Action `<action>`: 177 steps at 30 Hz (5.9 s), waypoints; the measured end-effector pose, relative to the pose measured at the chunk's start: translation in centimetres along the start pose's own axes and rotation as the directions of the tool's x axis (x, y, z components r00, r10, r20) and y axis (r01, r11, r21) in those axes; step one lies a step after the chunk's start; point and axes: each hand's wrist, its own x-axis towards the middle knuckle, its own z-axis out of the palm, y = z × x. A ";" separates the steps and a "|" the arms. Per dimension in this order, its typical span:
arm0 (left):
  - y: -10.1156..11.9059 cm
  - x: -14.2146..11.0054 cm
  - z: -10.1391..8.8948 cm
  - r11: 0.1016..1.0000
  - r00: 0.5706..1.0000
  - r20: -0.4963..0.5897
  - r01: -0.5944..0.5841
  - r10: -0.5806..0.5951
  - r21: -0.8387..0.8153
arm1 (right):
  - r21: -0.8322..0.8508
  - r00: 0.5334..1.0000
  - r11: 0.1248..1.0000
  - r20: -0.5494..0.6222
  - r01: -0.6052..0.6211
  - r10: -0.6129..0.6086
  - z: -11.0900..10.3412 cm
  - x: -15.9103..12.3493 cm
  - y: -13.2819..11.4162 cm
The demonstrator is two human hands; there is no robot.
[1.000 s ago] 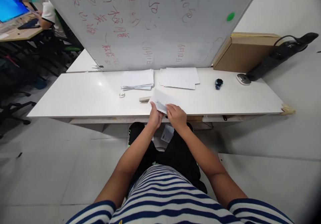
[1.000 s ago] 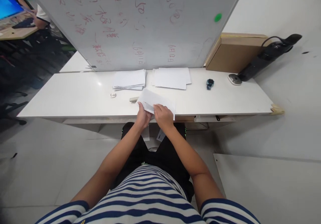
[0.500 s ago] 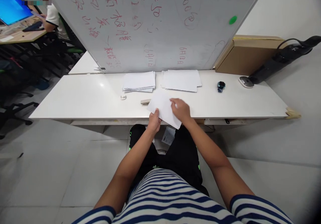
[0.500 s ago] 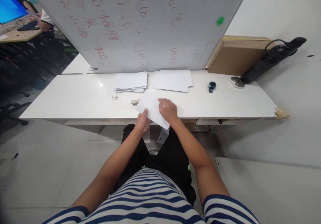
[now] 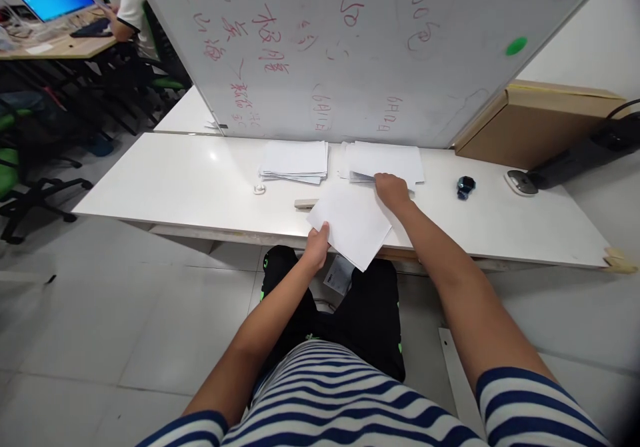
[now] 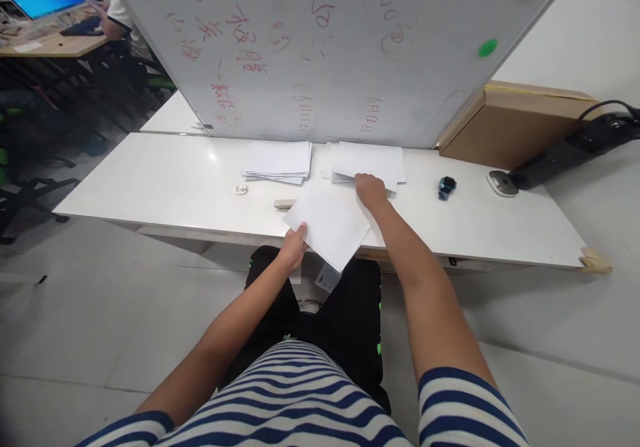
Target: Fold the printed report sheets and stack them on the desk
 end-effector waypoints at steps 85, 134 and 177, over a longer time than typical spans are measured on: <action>10.6 -2.9 7.0 0.894 0.872 0.424 -0.373 0.246 0.249 | 0.967 0.961 0.221 -0.176 0.128 0.214 -8.6 -10.2 -1.9; 8.4 1.7 4.6 0.758 0.845 0.531 -0.386 0.062 0.525 | 0.997 0.967 0.048 -0.062 0.052 0.245 -8.3 -11.8 -5.3; -0.9 -3.9 5.2 0.866 0.948 0.269 -0.272 0.168 0.419 | 0.967 0.821 -0.224 0.227 -0.124 0.524 -3.4 -19.5 -11.6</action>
